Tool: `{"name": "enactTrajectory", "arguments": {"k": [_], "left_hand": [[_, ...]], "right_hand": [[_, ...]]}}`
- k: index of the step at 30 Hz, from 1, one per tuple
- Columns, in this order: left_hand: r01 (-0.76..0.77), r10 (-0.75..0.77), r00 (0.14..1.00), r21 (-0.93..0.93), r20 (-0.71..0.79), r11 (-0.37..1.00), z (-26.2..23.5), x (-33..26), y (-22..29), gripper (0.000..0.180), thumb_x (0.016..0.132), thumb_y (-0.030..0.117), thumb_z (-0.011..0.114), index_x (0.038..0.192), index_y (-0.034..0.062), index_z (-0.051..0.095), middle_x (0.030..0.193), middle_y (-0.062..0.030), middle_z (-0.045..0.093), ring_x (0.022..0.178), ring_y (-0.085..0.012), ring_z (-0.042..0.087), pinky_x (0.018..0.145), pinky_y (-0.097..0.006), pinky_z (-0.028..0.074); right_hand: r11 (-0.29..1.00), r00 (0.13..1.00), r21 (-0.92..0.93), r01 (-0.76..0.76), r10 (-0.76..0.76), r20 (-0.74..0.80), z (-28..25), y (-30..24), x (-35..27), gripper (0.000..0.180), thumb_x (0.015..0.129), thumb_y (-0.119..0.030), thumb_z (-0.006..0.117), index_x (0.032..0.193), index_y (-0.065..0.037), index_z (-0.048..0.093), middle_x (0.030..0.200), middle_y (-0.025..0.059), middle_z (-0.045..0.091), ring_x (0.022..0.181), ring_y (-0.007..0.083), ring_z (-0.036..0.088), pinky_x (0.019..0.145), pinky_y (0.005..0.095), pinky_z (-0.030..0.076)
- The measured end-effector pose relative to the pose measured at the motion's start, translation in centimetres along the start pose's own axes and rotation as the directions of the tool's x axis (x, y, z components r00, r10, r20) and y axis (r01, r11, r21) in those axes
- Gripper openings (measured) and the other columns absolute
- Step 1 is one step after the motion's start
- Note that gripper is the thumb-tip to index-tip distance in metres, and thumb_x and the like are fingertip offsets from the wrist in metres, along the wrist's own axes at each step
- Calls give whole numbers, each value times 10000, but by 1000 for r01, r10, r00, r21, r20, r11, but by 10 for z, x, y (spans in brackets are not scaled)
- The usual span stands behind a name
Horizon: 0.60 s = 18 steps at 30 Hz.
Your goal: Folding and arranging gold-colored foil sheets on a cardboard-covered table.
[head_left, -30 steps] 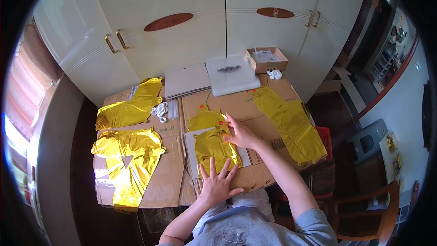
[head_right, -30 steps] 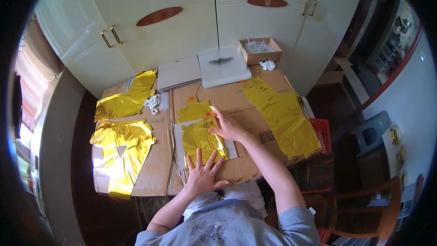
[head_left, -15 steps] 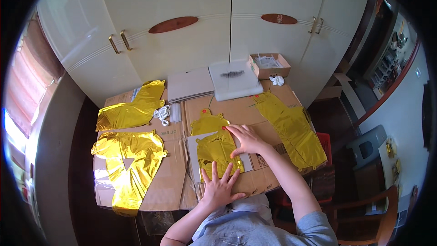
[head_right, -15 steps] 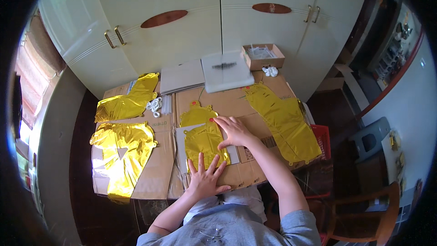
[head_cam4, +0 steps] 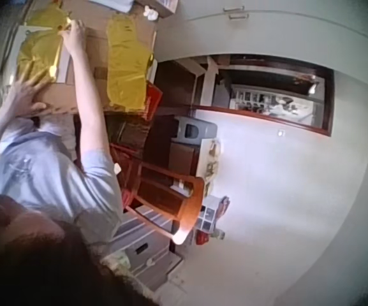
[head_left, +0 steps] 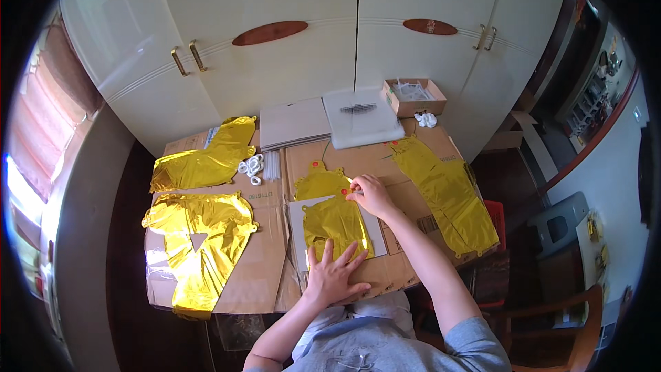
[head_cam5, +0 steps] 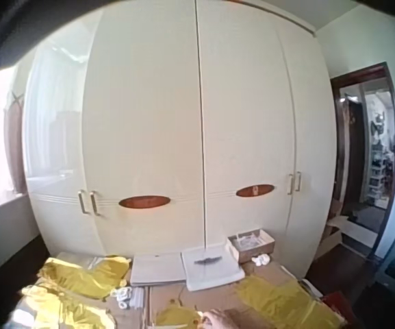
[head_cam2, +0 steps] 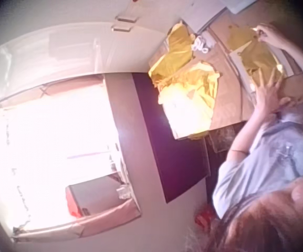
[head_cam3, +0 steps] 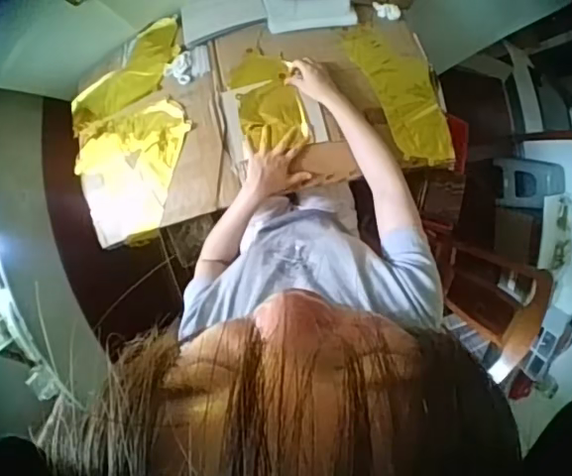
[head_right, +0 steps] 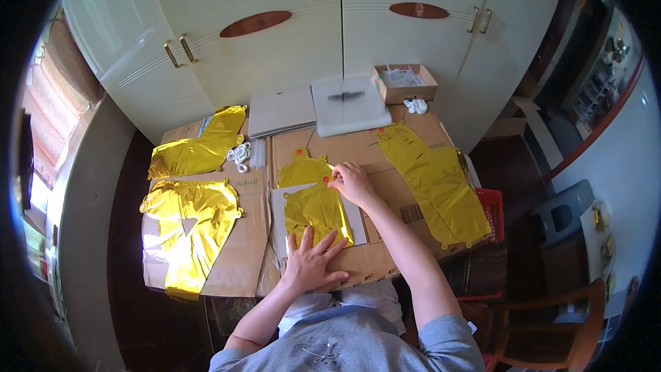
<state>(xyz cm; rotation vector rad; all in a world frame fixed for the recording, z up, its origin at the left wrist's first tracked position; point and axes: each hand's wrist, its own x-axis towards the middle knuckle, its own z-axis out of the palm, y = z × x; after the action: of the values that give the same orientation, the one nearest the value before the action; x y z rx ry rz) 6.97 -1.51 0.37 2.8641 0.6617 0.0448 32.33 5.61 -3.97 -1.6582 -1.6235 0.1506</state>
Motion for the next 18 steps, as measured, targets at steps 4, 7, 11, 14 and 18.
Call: {"name": "enactTrajectory", "arguments": {"k": [4, 7, 11, 14, 18], "left_hand": [[-35, 30, 995, -50, -98, 998, 8, 4, -8, 830, 767, 841, 404, 1461, 386, 392, 1540, -18, 349, 1398, -506, 224, 1041, -780, 87], [-7, 14, 995, 68, -95, 998, 3, 3, -4, 835, 758, 851, 404, 1457, 396, 394, 1545, -19, 342, 1406, -510, 208, 1029, -794, 83], [-11, 18, 997, 86, -81, 996, 2, 3, -3, 842, 750, 859, 400, 1458, 402, 391, 1550, -21, 334, 1409, -514, 198, 1002, -819, 79], [-15, 24, 993, 77, -112, 997, 4, 4, -6, 836, 746, 864, 401, 1449, 413, 400, 1540, -36, 346, 1407, -521, 191, 979, -838, 55], [-12, 13, 1000, 96, -14, 995, -1, 3, -3, 891, 745, 857, 425, 1452, 315, 424, 1498, -86, 391, 1395, -455, 268, 1058, -762, 102]], "right_hand": [[999, 999, -36, 19, -21, -51, 4, -3, 0, 267, 735, -196, 794, 837, -65, 584, 815, 77, 627, 852, 291, 592, 780, 410, 460], [998, 998, -68, 13, -17, -63, 6, -4, 1, 234, 757, -188, 774, 832, -66, 589, 805, 77, 627, 841, 293, 589, 774, 414, 459], [994, 998, -105, 0, -7, -64, 3, -1, 1, 186, 797, -188, 734, 833, -67, 598, 849, 80, 629, 870, 295, 598, 790, 418, 468], [998, 990, -21, -67, 64, -126, 6, -32, -7, 136, 828, -187, 696, 856, -74, 625, 951, 75, 641, 930, 288, 608, 839, 418, 480], [872, 869, 38, 488, -489, 77, 3, -86, -39, 172, 816, -179, 681, 966, -100, 708, 1034, 41, 659, 1062, 245, 601, 914, 409, 475]]}}
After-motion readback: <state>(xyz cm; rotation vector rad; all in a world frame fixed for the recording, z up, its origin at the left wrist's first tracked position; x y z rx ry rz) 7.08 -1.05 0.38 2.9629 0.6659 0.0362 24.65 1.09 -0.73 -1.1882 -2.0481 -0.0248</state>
